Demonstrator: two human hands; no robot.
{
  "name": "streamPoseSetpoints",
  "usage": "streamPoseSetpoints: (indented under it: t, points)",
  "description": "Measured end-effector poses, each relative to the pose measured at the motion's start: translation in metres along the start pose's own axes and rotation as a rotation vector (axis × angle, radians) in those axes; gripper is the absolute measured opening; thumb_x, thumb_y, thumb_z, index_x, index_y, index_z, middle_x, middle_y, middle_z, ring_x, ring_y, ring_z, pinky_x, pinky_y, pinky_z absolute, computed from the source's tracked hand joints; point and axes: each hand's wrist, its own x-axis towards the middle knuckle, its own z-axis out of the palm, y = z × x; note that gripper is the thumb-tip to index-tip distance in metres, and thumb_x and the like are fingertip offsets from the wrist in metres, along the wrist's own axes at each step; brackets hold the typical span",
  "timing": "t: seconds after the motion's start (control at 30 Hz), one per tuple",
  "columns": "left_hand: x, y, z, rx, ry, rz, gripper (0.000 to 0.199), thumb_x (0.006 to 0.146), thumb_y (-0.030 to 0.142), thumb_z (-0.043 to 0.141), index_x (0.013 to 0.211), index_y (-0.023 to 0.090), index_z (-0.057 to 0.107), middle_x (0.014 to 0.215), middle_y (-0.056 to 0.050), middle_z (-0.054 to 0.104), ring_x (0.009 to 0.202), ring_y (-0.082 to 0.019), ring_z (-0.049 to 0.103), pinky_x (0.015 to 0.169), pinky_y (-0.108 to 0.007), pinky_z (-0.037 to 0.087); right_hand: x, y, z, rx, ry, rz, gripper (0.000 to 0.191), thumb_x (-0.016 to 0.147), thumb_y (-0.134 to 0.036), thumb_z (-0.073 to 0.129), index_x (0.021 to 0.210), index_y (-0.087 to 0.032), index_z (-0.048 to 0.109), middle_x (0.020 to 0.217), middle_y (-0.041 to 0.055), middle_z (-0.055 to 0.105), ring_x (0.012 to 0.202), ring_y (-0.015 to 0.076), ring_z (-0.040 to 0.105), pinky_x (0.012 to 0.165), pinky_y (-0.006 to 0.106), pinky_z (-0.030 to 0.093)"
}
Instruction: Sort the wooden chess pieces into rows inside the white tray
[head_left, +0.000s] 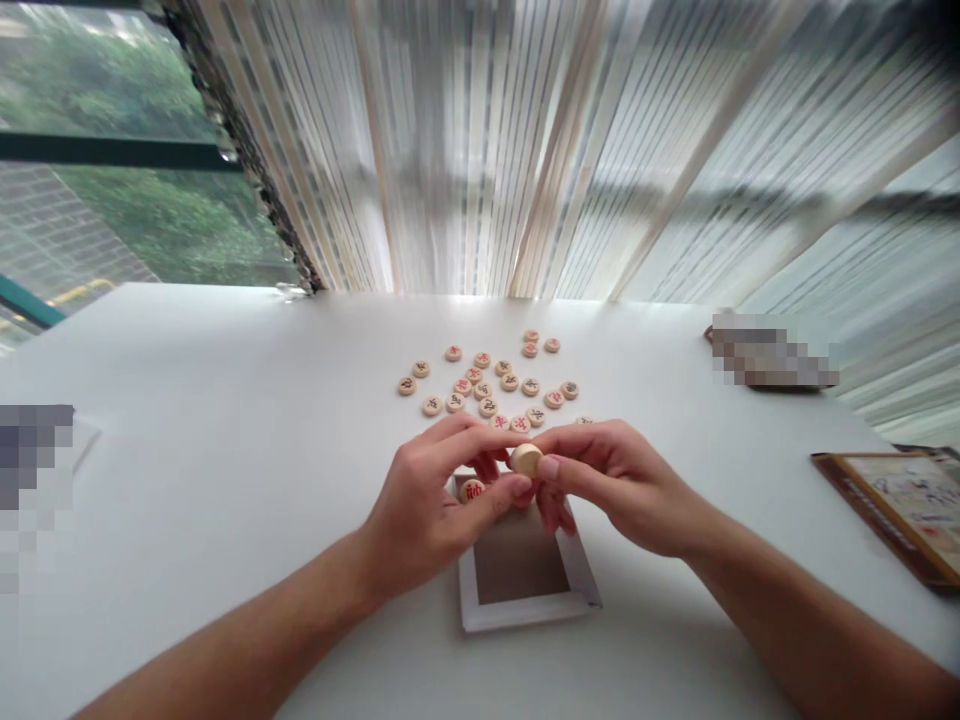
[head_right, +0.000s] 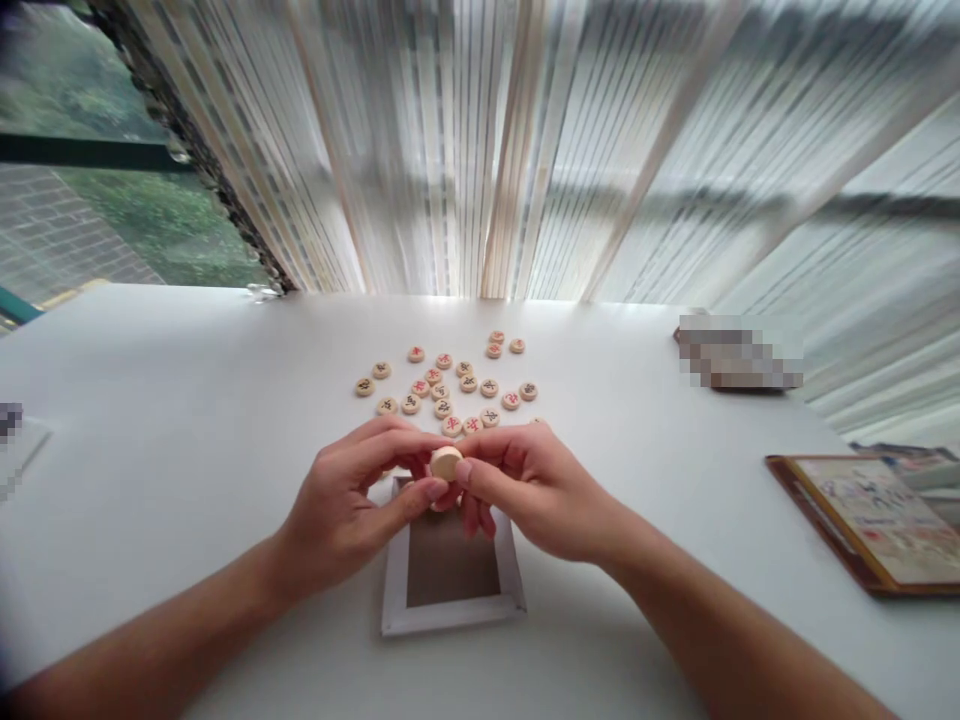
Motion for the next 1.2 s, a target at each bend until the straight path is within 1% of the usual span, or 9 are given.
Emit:
streamPoseSetpoints:
  t: [0.1, 0.23, 0.37, 0.5, 0.57, 0.67, 0.77, 1.07, 1.2]
  points:
    - [0.001, 0.001, 0.002, -0.041, 0.048, -0.012, 0.015, 0.095, 0.014, 0.076, 0.108, 0.017, 0.081, 0.097, -0.006, 0.074, 0.088, -0.016, 0.072, 0.073, -0.023, 0.059, -0.003, 0.000, -0.002, -0.121, 0.013, -0.039, 0.030, 0.104, -0.041, 0.071, 0.101, -0.014, 0.083, 0.082, 0.0066, 0.076, 0.067, 0.0127, 0.067, 0.060, 0.022, 0.055]
    - [0.001, -0.002, 0.001, 0.033, 0.070, 0.108, 0.014, 0.093, 0.010, 0.077, 0.105, 0.015, 0.081, 0.097, -0.007, 0.074, 0.088, -0.016, 0.072, 0.078, -0.024, 0.060, -0.007, -0.007, -0.007, -0.313, -0.007, -0.033, 0.030, 0.106, -0.038, 0.067, 0.106, -0.013, 0.083, 0.082, 0.0074, 0.076, 0.074, 0.0152, 0.067, 0.068, 0.025, 0.054]
    - [-0.002, -0.005, -0.001, 0.148, -0.009, 0.311, 0.017, 0.098, 0.006, 0.069, 0.112, 0.011, 0.079, 0.100, -0.010, 0.073, 0.088, -0.015, 0.072, 0.080, -0.025, 0.061, -0.007, -0.024, -0.013, -0.446, -0.094, 0.023, 0.019, 0.100, -0.031, 0.073, 0.106, -0.014, 0.081, 0.091, 0.0075, 0.077, 0.080, 0.0165, 0.067, 0.073, 0.027, 0.055]
    - [-0.004, -0.001, 0.001, 0.257, -0.079, 0.430, 0.020, 0.101, 0.006, 0.062, 0.114, 0.010, 0.076, 0.102, -0.012, 0.074, 0.088, -0.017, 0.073, 0.077, -0.027, 0.061, -0.014, -0.038, -0.015, -0.619, -0.130, 0.055, 0.010, 0.092, -0.024, 0.078, 0.096, -0.015, 0.077, 0.080, 0.0025, 0.071, 0.071, 0.0142, 0.062, 0.066, 0.025, 0.052]
    - [-0.004, 0.001, 0.002, 0.286, -0.062, 0.412, 0.022, 0.099, 0.006, 0.064, 0.118, 0.010, 0.075, 0.105, -0.012, 0.075, 0.093, -0.020, 0.074, 0.081, -0.029, 0.063, -0.022, -0.040, -0.015, -0.736, -0.086, 0.033, 0.009, 0.089, -0.022, 0.080, 0.095, -0.017, 0.075, 0.078, 0.0002, 0.069, 0.070, 0.0133, 0.060, 0.065, 0.024, 0.051]
    - [-0.001, 0.000, 0.000, 0.287, 0.007, 0.311, 0.028, 0.097, 0.006, 0.066, 0.124, 0.010, 0.071, 0.111, -0.013, 0.075, 0.103, -0.021, 0.075, 0.091, -0.032, 0.063, -0.037, -0.035, -0.013, -0.920, -0.003, 0.002, 0.012, 0.088, -0.021, 0.080, 0.100, -0.021, 0.076, 0.082, -0.0007, 0.068, 0.073, 0.0133, 0.059, 0.068, 0.024, 0.049]
    - [0.000, -0.006, -0.003, 0.277, 0.046, 0.235, 0.029, 0.097, 0.004, 0.063, 0.124, 0.012, 0.070, 0.113, -0.011, 0.076, 0.106, -0.019, 0.074, 0.097, -0.031, 0.060, -0.047, -0.024, -0.007, -1.023, 0.015, 0.021, 0.012, 0.089, -0.018, 0.077, 0.100, -0.023, 0.075, 0.086, -0.0002, 0.067, 0.076, 0.0141, 0.058, 0.069, 0.025, 0.047]
    - [0.000, -0.010, -0.002, 0.277, 0.032, 0.205, 0.028, 0.098, 0.003, 0.061, 0.120, 0.014, 0.071, 0.112, -0.008, 0.076, 0.106, -0.018, 0.074, 0.096, -0.030, 0.060, -0.042, -0.001, 0.007, -1.210, -0.023, 0.185, 0.012, 0.087, -0.013, 0.073, 0.098, -0.019, 0.074, 0.090, 0.0040, 0.067, 0.078, 0.0200, 0.063, 0.073, 0.032, 0.049]
    - [0.001, -0.009, -0.003, 0.286, 0.042, 0.208, 0.028, 0.097, 0.003, 0.062, 0.120, 0.014, 0.071, 0.111, -0.008, 0.076, 0.104, -0.018, 0.074, 0.095, -0.029, 0.060, -0.046, 0.002, 0.010, -1.275, 0.019, 0.153, 0.011, 0.089, -0.015, 0.072, 0.099, -0.019, 0.075, 0.090, 0.0054, 0.069, 0.077, 0.0215, 0.065, 0.071, 0.033, 0.049]
